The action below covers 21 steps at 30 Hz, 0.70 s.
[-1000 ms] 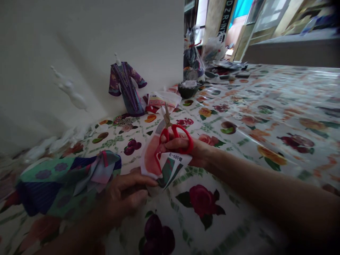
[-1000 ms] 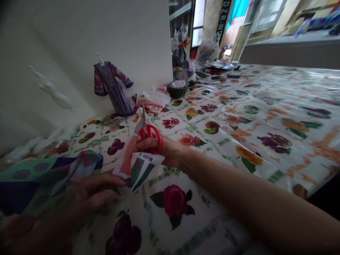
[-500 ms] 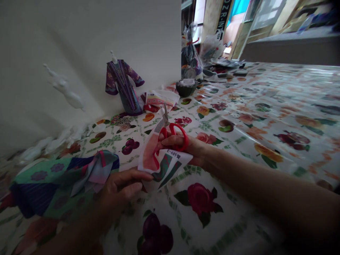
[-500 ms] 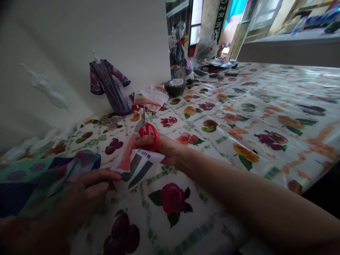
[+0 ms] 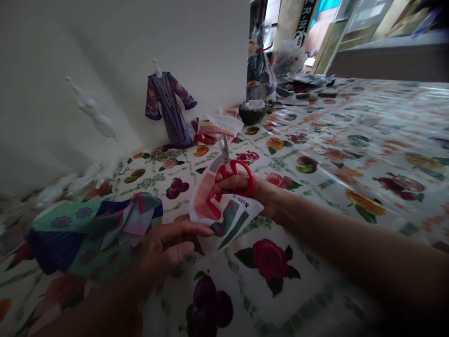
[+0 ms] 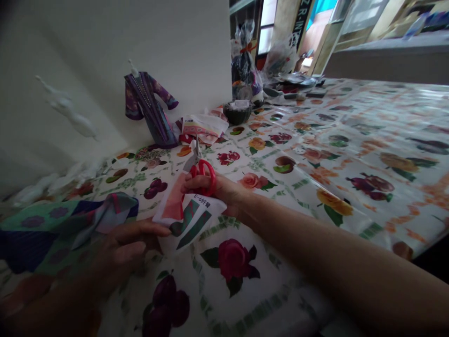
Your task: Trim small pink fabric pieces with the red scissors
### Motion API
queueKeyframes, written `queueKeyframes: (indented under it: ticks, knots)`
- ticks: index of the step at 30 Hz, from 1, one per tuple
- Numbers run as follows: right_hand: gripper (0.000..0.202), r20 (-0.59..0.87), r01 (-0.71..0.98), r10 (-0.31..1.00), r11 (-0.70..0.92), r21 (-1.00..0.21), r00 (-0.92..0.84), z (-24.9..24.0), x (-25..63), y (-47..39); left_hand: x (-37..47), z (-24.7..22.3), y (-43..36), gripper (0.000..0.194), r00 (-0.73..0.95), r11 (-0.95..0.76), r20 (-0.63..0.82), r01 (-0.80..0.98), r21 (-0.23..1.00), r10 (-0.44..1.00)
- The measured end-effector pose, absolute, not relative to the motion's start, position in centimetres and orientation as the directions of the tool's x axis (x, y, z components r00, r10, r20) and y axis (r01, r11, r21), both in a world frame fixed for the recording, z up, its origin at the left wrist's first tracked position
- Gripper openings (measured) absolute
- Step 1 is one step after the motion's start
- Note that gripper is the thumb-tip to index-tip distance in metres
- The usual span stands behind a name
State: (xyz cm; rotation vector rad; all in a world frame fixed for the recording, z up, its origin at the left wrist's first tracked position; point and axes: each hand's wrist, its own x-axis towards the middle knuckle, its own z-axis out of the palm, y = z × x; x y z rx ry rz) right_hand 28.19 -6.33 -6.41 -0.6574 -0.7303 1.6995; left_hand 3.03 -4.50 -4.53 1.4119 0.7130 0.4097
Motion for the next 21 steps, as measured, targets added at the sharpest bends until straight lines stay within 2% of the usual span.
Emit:
queueKeyframes:
  ticks: [10,16,21]
  knots:
    - [0.010,-0.111,-0.642,0.978,-0.200,-0.740,-0.177,-6.6,28.4,-6.1,3.0,-3.5,-5.1,0.020,0.707,-0.062,-0.086,0.181,0.981,0.702]
    - [0.011,-0.126,-0.651,0.978,-0.206,-0.731,-0.168,-6.7,28.4,-6.1,2.6,-4.1,-5.4,0.026,0.696,-0.041,-0.099,0.182,0.982,0.711]
    - [0.011,-0.122,-0.656,0.978,-0.203,-0.727,-0.168,-6.7,28.3,-6.0,2.4,-4.9,-5.2,0.028,0.735,-0.085,-0.017,0.102,0.991,0.678]
